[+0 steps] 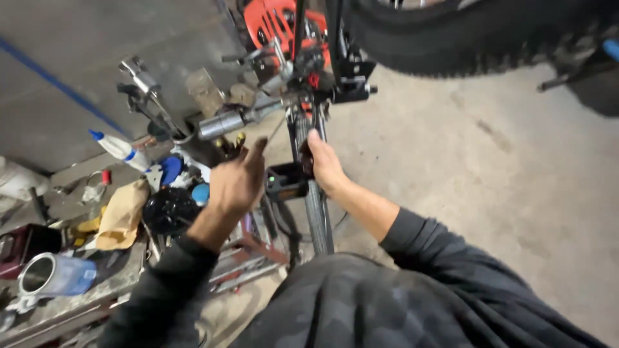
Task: The person removes a bicycle crankset from a bike mounted on a stand, then uses a wrench to tighten the crank arm bolt. Afterward, the crankset is reinstalled onto the bike frame and secured.
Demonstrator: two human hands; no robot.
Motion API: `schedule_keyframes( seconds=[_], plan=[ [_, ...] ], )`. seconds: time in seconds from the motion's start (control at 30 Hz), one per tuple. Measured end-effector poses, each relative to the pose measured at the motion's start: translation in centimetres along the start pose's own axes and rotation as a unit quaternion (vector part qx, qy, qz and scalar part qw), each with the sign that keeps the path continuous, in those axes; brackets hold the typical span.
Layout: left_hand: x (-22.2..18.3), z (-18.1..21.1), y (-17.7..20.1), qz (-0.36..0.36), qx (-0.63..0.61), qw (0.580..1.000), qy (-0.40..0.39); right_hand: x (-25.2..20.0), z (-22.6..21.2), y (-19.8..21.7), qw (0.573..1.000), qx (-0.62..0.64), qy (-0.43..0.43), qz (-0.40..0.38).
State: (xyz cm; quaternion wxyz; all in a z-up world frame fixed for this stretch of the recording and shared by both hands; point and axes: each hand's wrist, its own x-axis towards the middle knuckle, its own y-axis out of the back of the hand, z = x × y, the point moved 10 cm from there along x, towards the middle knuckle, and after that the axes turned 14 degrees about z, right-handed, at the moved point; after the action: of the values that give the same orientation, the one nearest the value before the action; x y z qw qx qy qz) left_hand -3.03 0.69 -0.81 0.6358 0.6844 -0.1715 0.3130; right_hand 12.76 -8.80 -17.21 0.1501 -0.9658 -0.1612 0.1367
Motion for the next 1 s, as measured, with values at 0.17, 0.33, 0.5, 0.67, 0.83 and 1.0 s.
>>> schedule_keyframes(
  seconds=[0.17, 0.33, 0.5, 0.67, 0.83, 1.0],
  plan=[
    [-1.6, -2.9, -2.8, -0.042, -0.228, 0.957, 0.175, -2.3, -4.0, -1.5, 0.999, -0.009, 0.042, -0.006],
    [0.2, -4.2, -6.6, 0.03, -0.267, 0.941, 0.206, -1.9, -3.5, -1.9, 0.998, 0.021, 0.055, -0.004],
    [1.7, -5.7, -12.0, 0.085, -0.415, 0.889, 0.176, -2.9, -4.8, -2.2, 0.997, 0.016, 0.072, 0.011],
    [3.8, -4.6, -16.7, 0.03, -0.582, 0.797, 0.158, -3.5, -5.1, -0.9, 0.997, -0.011, 0.066, 0.046],
    [2.0, -1.8, -23.7, -0.102, -0.718, 0.646, 0.238, -3.8, -5.6, 0.4, 0.986, -0.091, 0.082, 0.11],
    [1.4, 2.7, -17.3, -0.276, -0.796, 0.45, 0.298, -5.2, -7.7, 1.0, 0.963, -0.191, 0.09, 0.168]
  ],
)
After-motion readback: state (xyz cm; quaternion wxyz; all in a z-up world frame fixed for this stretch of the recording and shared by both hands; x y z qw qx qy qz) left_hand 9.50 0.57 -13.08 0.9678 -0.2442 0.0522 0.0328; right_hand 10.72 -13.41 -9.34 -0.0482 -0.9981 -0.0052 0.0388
